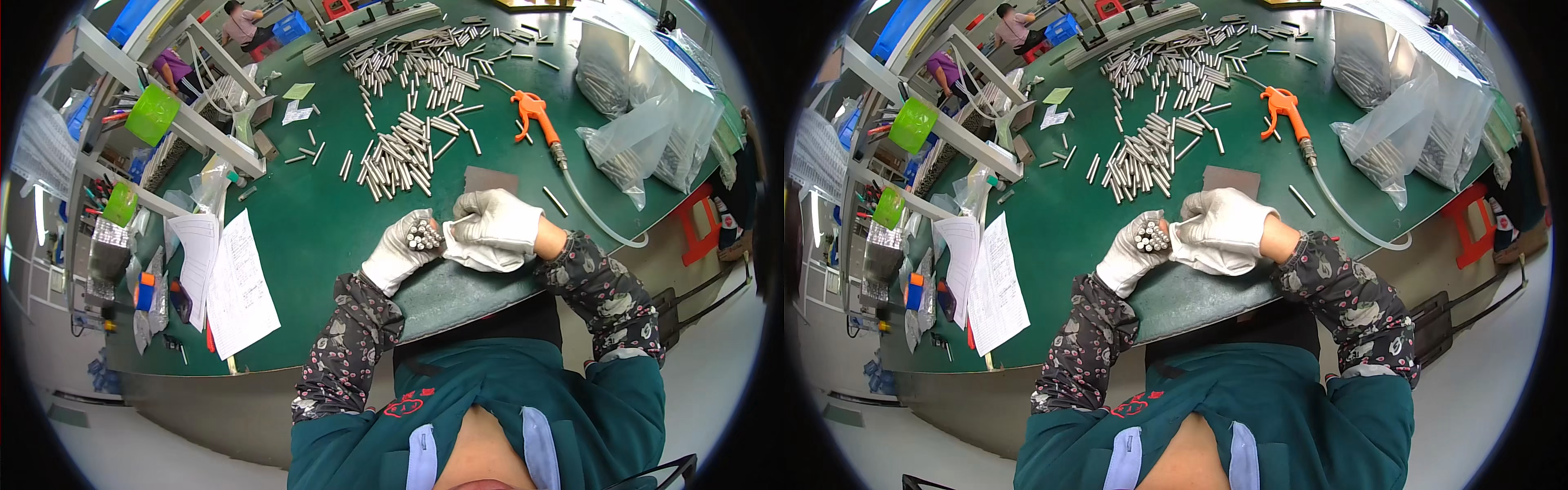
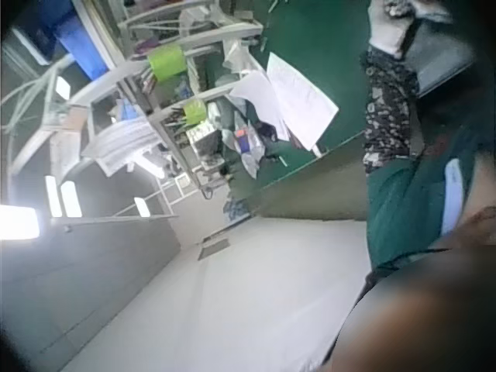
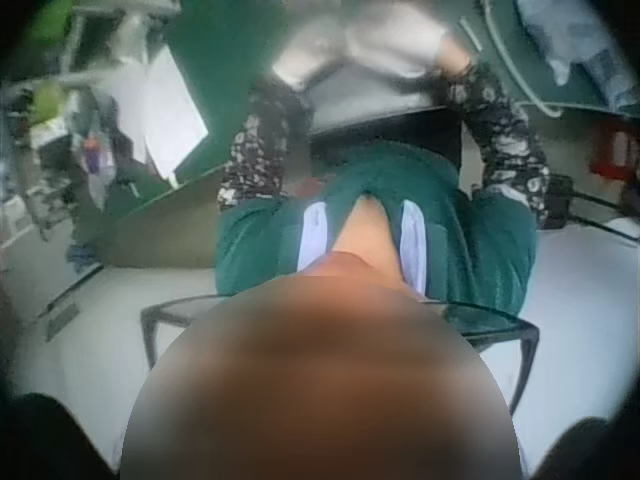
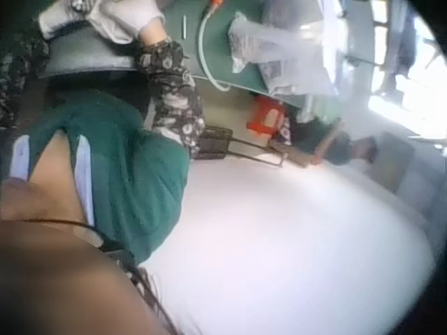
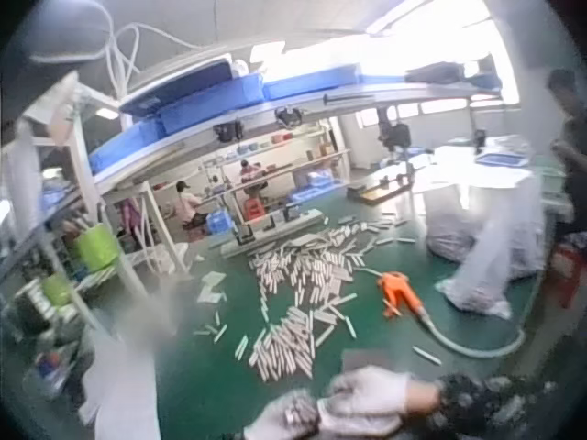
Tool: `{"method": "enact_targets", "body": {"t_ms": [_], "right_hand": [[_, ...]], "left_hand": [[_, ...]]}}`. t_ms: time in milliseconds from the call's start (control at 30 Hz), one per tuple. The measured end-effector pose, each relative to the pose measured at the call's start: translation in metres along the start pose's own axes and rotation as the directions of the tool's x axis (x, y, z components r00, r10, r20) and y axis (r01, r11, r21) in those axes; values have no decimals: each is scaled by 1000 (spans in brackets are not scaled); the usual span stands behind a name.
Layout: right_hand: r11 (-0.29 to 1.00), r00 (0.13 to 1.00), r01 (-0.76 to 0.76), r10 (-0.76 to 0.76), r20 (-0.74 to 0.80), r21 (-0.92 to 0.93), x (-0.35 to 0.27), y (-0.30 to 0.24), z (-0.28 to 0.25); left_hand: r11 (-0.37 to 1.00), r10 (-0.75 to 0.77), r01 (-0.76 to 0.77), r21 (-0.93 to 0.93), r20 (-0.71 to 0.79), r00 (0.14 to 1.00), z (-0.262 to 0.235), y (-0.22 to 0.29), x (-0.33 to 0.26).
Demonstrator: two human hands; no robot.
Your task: The worker is bundling metal pins, using an air gun to clean them, and wiping down the workbench with a rag.
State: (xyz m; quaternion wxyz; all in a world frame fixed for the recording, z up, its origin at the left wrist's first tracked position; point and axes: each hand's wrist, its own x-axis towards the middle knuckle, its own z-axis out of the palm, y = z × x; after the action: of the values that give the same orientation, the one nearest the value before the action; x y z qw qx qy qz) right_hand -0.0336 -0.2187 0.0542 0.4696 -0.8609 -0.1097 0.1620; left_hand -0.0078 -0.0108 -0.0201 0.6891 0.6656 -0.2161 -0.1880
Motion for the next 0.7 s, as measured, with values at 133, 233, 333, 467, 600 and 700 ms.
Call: {"method": "enact_targets", "body": {"t_ms": [133, 233, 333, 467, 600, 700], "right_hand": [[996, 988, 82, -78, -133, 21, 0, -2, 13], [986, 955, 66, -108, -277, -155, -2, -17, 27], [987, 939, 5, -60, -340, -160, -2, -25, 37], [999, 947, 50, -43, -319, 14, 3, -14, 43], [997, 969, -39, 55, -243, 69, 6, -17, 40], [995, 959, -29, 56, -278, 99, 9, -13, 43]], "left_hand": [[978, 185, -189, 90, 50, 981, -4, -19, 5], [989, 63, -60, -136, 20, 998, -6, -27, 7], [987, 128, -123, -102, 47, 991, 0, -19, 8], [956, 271, -273, 106, 33, 962, 2, -29, 10], [936, 316, -310, 169, -9, 949, 10, -26, 9], [981, 189, -191, -43, -43, 981, 15, -19, 9]]}}
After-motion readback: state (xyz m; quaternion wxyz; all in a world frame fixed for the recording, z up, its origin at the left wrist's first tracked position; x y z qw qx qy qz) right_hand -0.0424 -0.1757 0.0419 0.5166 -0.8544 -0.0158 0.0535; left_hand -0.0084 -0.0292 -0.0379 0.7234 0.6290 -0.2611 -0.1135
